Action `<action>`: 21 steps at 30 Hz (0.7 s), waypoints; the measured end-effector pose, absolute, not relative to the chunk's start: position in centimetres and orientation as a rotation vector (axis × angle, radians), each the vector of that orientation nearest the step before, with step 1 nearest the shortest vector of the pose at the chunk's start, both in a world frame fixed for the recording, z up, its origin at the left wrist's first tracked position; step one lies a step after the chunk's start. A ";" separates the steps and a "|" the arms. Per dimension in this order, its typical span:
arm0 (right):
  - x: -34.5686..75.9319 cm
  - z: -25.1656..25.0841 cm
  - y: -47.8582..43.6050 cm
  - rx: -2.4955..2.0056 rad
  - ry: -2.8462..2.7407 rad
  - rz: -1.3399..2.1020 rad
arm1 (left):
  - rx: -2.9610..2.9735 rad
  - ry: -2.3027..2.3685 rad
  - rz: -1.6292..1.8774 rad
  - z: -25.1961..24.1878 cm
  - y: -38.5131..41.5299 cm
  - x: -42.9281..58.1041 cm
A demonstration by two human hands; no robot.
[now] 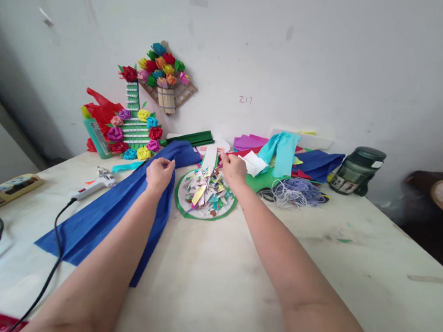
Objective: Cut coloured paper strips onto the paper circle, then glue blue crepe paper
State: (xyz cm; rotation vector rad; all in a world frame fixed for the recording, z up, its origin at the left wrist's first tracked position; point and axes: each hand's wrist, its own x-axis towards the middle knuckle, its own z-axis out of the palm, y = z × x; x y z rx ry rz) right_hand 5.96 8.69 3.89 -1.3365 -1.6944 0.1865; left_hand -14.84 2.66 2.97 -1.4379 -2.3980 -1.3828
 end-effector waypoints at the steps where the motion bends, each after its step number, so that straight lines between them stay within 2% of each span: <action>1: 6.0 4.1 8.5 -1.352 -1.703 0.181 | -1.429 -2.412 -1.366 3.1 2.6 -15.3; 7: 4.1 5.1 5.5 -1.267 -1.940 0.134 | -1.426 -2.451 -1.373 3.4 1.7 -17.9; 13: -1.7 4.8 0.4 -1.210 -2.271 0.233 | -1.267 -2.570 -1.341 4.3 0.9 -18.6; 21: -7.4 2.4 -2.0 -1.501 -2.606 0.328 | -1.120 -2.668 -1.387 4.9 0.7 -20.6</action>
